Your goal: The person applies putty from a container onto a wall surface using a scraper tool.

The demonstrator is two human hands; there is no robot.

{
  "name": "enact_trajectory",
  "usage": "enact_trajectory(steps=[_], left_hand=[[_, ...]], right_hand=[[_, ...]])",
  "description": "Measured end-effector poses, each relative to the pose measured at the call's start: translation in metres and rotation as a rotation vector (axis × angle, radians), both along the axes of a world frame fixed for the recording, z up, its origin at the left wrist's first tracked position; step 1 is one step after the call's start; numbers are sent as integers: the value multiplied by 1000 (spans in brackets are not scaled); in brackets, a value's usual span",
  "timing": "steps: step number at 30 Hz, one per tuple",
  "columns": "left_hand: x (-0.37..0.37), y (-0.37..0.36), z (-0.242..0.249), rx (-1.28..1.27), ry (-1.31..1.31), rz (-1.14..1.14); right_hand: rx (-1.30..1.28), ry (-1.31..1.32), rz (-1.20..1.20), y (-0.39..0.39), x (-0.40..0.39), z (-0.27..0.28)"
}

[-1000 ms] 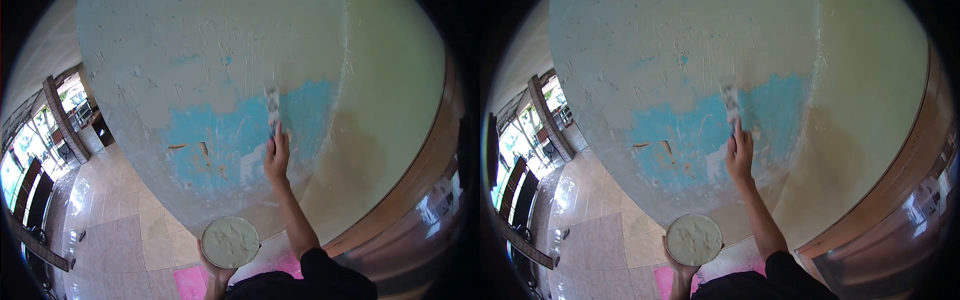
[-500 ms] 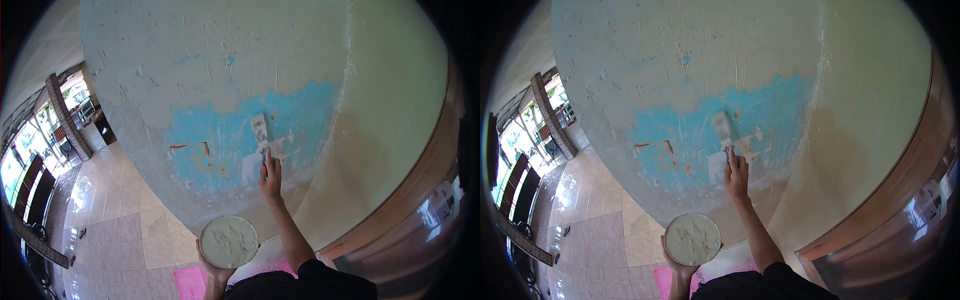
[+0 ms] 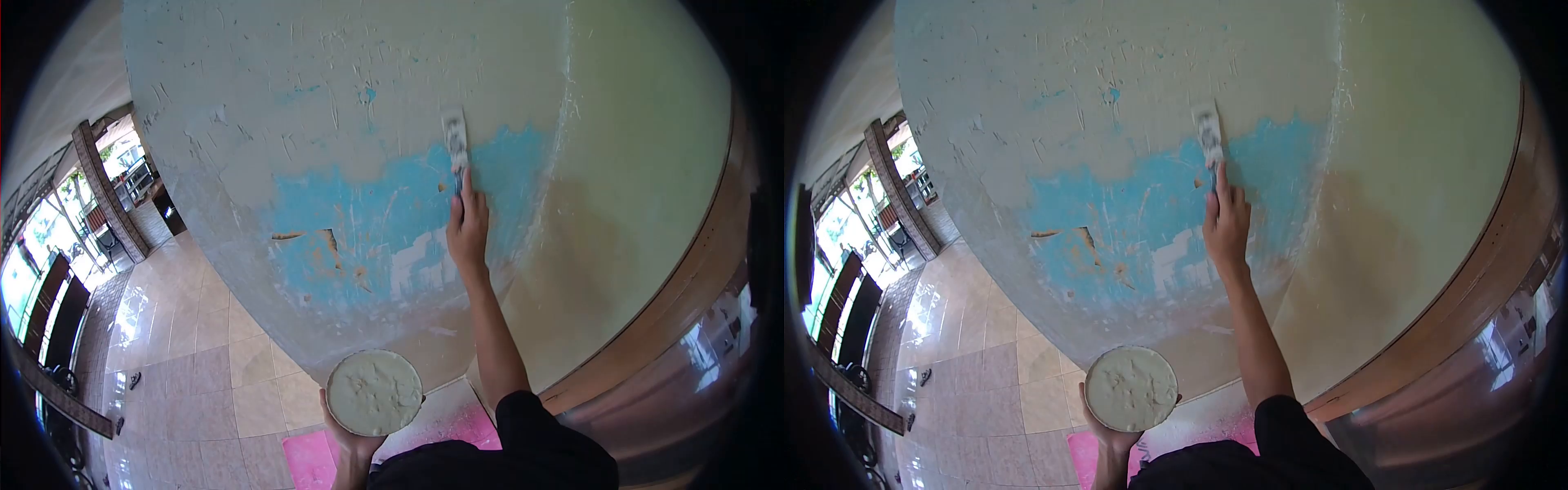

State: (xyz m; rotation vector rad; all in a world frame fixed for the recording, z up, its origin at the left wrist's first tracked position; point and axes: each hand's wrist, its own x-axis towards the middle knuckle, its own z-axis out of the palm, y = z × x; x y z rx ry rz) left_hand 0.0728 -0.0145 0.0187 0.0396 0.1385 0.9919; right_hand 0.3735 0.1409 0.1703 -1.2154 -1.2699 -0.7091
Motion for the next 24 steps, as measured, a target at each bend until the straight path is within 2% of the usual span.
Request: enact_trajectory(steps=[2, 4, 6, 9, 11, 13, 14, 15, 17, 19, 21, 23, 24], left_hand=[[-1, 1, -1, -5, -7, 5], [-1, 1, 2, -81, -104, 0], [1, 1, 4, -35, -54, 10], [2, 1, 10, -4, -50, 24], [3, 2, 15, -36, -95, 44], [5, 4, 24, 58, -60, 69], [5, 4, 28, 26, -55, 88], [6, 5, 33, 31, -62, 76], [6, 6, 38, 23, -67, 74], [8, 4, 41, 49, -17, 49], [9, 3, 36, 16, -22, 42], [9, 2, 30, 45, 3, 7], [8, 2, 27, 30, 5, -9]], right_hand=[[-22, -33, -56, -6, 0, -42], [-83, 27, -20, -16, -1, -83], [-70, 72, 27, -27, -5, -119], [-37, 214, 146, -57, -20, -140], [-36, 314, 226, -85, -36, -128], [-108, 650, 497, -118, -54, -95], [-160, 785, 613, -131, -54, -85], [-196, 798, 617, -149, -54, -71], [-483, 823, 811, -180, -58, -41], [-469, 819, 813, -196, -64, -32], [-757, 898, 912, -214, -58, -28], [-766, 960, 845, -223, -63, -29], [-829, 905, 742, -227, -63, -27]])
